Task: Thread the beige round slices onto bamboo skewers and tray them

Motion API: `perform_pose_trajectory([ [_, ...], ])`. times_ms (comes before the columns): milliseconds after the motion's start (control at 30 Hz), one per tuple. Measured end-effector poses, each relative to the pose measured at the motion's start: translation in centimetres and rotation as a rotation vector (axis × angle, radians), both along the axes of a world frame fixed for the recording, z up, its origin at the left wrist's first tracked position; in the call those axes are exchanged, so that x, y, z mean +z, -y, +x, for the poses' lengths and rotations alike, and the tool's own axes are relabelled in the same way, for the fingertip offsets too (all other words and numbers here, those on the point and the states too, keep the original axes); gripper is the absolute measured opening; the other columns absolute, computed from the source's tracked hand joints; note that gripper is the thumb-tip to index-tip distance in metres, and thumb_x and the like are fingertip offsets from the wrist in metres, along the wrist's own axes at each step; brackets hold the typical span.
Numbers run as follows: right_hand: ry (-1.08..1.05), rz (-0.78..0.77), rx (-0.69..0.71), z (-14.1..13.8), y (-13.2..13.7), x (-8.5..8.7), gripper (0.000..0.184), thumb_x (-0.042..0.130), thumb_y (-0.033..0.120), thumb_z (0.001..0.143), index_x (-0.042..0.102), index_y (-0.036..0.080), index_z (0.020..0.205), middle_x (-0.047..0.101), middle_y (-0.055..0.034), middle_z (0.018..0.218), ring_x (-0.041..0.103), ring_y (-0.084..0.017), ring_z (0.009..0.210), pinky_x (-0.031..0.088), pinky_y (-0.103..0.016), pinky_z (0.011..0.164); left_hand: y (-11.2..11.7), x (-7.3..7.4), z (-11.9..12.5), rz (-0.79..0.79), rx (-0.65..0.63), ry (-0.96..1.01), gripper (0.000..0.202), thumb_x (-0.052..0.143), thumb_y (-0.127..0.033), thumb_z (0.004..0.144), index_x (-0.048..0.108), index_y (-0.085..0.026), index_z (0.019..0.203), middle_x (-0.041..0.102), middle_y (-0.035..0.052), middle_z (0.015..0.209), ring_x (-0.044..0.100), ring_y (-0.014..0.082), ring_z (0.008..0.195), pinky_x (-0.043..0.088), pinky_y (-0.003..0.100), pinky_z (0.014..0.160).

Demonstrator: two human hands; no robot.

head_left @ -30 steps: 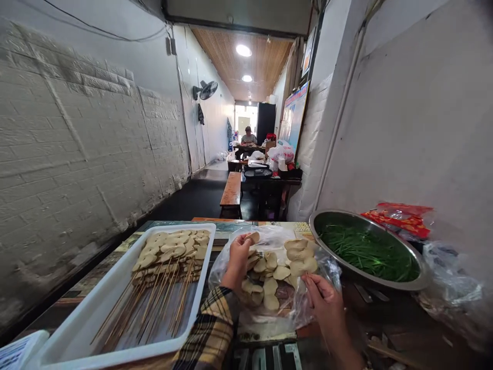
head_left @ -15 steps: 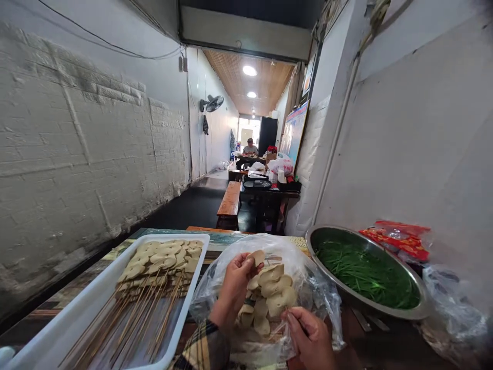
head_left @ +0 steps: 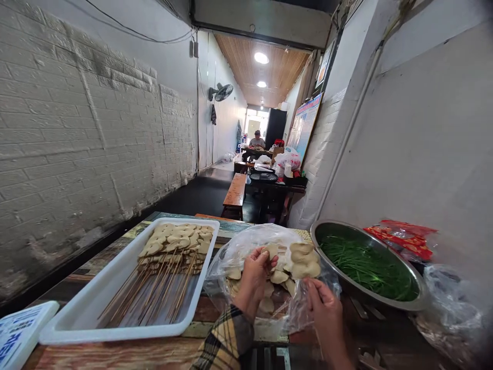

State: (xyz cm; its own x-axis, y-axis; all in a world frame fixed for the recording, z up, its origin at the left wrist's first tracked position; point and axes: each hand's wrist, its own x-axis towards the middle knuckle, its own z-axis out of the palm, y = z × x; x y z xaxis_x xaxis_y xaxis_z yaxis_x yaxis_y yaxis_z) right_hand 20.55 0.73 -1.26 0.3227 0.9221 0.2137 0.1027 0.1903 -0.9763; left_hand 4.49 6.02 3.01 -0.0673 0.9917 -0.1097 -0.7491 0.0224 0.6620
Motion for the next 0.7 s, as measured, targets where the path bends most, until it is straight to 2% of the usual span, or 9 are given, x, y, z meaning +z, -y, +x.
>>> perform_pose_trajectory([
  [100, 0.014, 0.015, -0.041, 1.2, -0.5, 0.3, 0.044, 0.062, 0.058, 0.077, 0.068, 0.014, 0.082, 0.041, 0.0065, 0.048, 0.035, -0.010, 0.043, 0.030, -0.021, 0.041, 1.4, 0.7, 2.8, -0.008, -0.013, 0.027, 0.029, 0.078, -0.023, 0.060, 0.056, -0.016, 0.079, 0.065, 0.0007, 0.072, 0.065, 0.0126, 0.059, 0.051, 0.023, 0.058],
  [200, 0.044, 0.001, 0.050, 1.3, -0.6, -0.2, 0.045, 0.060, 0.059, 0.077, 0.065, 0.014, 0.077, 0.040, 0.0074, 0.046, 0.033, -0.009, 0.042, 0.027, -0.022, 0.040, 3.1, 1.9, 4.1, 0.065, -0.073, 0.009, 0.033, 0.079, -0.026, 0.059, 0.058, -0.015, 0.082, 0.066, 0.0018, 0.073, 0.064, 0.0131, 0.057, 0.050, 0.023, 0.056],
  [267, 0.063, -0.040, 0.147, 0.8, -0.6, -1.0, 0.047, 0.059, 0.062, 0.076, 0.062, 0.015, 0.072, 0.039, 0.0077, 0.044, 0.031, -0.009, 0.040, 0.025, -0.022, 0.039, 4.0, 2.3, 3.7, 0.101, -0.088, -0.009, 0.034, 0.079, -0.026, 0.058, 0.059, -0.014, 0.083, 0.066, 0.0011, 0.071, 0.063, 0.0123, 0.055, 0.049, 0.023, 0.055],
  [333, 0.085, -0.077, 0.221, 0.2, -0.6, -2.0, 0.050, 0.058, 0.065, 0.074, 0.062, 0.015, 0.071, 0.040, 0.0077, 0.042, 0.031, -0.008, 0.038, 0.024, -0.022, 0.038, 4.5, 2.2, 2.7, 0.099, -0.048, -0.031, 0.034, 0.079, -0.026, 0.057, 0.059, -0.014, 0.081, 0.066, 0.0000, 0.069, 0.061, 0.0109, 0.053, 0.049, 0.023, 0.055],
  [433, 0.203, -0.103, 0.240, -0.3, -0.9, -3.4, 0.056, 0.052, 0.068, 0.075, 0.063, 0.014, 0.070, 0.042, 0.0067, 0.038, 0.034, -0.009, 0.035, 0.028, -0.022, 0.038, 4.7, 1.2, 0.9, 0.071, 0.022, -0.062, 0.036, 0.081, -0.027, 0.055, 0.059, -0.014, 0.080, 0.065, -0.0013, 0.069, 0.062, 0.0106, 0.055, 0.050, 0.022, 0.057],
  [500, 0.294, -0.111, 0.222, 0.0, -0.8, -3.7, 0.053, 0.052, 0.066, 0.077, 0.064, 0.015, 0.067, 0.047, 0.0038, 0.039, 0.041, -0.012, 0.036, 0.032, -0.023, 0.040, 4.5, 0.7, 0.1, 0.033, 0.030, -0.071, 0.038, 0.082, -0.027, 0.053, 0.058, -0.014, 0.080, 0.064, -0.0014, 0.067, 0.063, 0.0121, 0.056, 0.050, 0.023, 0.056],
  [600, 0.511, -0.033, 0.186, 1.2, 0.6, -2.7, 0.040, 0.056, 0.052, 0.081, 0.068, 0.017, 0.067, 0.063, -0.0044, 0.055, 0.059, -0.019, 0.054, 0.043, -0.027, 0.051, 4.0, 1.1, -0.3, 0.039, 0.014, -0.066, 0.038, 0.082, -0.026, 0.054, 0.057, -0.014, 0.080, 0.064, -0.0009, 0.066, 0.064, 0.0131, 0.056, 0.050, 0.023, 0.056],
  [700, 0.688, 0.133, 0.047, 1.5, 3.6, -0.1, 0.034, 0.049, 0.043, 0.089, 0.073, 0.020, 0.082, 0.072, -0.0097, 0.084, 0.067, -0.025, 0.079, 0.051, -0.032, 0.071, 3.7, 2.5, -0.3, 0.097, -0.006, -0.043, 0.035, 0.080, -0.025, 0.059, 0.056, -0.015, 0.083, 0.065, -0.0005, 0.067, 0.065, 0.0130, 0.057, 0.050, 0.022, 0.055],
])
